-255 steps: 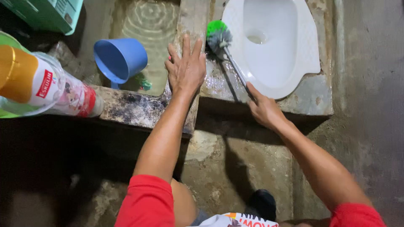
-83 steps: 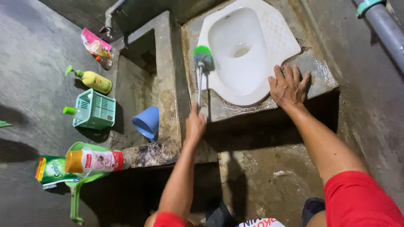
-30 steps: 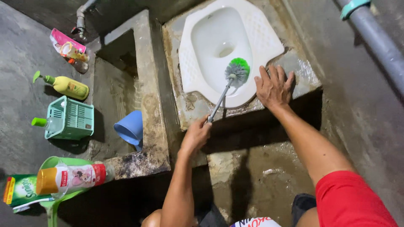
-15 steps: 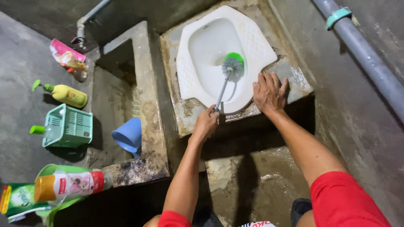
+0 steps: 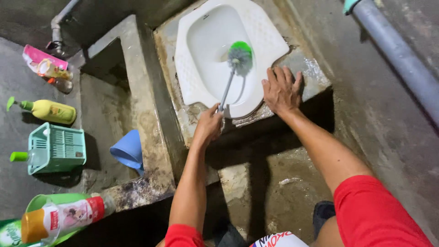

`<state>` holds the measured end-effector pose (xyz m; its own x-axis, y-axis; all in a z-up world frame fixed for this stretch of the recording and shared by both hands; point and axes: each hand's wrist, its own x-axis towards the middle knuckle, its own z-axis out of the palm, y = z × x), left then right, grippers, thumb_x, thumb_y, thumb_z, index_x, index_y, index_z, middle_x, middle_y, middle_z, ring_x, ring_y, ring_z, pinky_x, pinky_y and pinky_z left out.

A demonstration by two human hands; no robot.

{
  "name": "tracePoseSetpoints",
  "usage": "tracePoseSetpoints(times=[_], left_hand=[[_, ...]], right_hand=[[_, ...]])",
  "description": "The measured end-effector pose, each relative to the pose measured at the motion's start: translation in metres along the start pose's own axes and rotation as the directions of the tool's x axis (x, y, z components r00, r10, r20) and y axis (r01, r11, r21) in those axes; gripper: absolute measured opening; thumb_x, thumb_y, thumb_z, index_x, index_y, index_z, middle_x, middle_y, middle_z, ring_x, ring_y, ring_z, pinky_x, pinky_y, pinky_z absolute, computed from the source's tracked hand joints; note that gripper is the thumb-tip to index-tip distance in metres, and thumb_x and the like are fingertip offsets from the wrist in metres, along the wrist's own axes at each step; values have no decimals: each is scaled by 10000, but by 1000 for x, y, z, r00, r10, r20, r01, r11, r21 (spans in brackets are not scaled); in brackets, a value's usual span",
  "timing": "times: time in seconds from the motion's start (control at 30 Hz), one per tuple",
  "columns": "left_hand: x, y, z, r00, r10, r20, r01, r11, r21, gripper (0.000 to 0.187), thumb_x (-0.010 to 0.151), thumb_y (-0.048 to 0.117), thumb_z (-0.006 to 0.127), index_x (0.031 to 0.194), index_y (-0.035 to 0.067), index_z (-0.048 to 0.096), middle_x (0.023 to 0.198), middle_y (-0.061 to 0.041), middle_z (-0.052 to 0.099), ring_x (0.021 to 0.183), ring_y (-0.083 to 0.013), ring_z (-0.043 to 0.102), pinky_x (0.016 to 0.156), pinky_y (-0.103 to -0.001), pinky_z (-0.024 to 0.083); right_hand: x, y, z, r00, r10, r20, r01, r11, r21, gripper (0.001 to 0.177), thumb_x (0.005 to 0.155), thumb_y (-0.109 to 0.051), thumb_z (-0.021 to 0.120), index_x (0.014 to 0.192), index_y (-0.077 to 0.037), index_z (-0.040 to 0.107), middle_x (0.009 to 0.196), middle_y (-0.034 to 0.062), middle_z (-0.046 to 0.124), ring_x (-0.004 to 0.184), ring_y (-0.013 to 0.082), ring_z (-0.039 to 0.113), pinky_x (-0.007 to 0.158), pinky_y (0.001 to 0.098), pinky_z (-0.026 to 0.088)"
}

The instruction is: Scrubbing a squat toilet bowl with a brush and water.

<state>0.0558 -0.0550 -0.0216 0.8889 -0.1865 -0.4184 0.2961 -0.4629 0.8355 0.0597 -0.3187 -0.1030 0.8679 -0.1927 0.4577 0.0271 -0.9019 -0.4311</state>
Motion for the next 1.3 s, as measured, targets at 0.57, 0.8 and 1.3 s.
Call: tracePoseSetpoints(times=[0.57, 0.8, 1.3], left_hand=[[-46, -7, -21, 992, -93, 80, 98, 994, -56, 514, 964, 158, 554, 1477, 146, 581, 529, 23, 458, 377, -97, 388, 339, -278, 293], [22, 25, 14, 997, 0, -72, -11, 987, -158, 583, 941, 128, 555, 1520, 76, 503, 541, 18, 445, 390, -124, 396, 338, -304, 307], [-44, -1, -13, 993, -93, 73, 96, 995, -38, 539, 961, 172, 553, 1498, 122, 538, 536, 26, 450, 372, -96, 363, 334, -281, 287]], right_hand=[[0, 2, 9, 1000, 23, 14, -23, 1000, 1, 449, 1059, -341, 567, 1419, -75, 591, 1437, 140, 557, 1406, 388, 428, 1138, 726, 196], [2, 3, 8, 1000, 1, 29, -2, 1000, 30, 459, 1054, -328, 535, 1439, -79, 563, 1429, 119, 544, 1415, 367, 414, 1134, 732, 181], [-1, 2, 8, 1000, 3, -8, -4, 998, -55, 454, 1062, -335, 560, 1430, -70, 575, 1439, 123, 550, 1404, 364, 425, 1121, 723, 214]])
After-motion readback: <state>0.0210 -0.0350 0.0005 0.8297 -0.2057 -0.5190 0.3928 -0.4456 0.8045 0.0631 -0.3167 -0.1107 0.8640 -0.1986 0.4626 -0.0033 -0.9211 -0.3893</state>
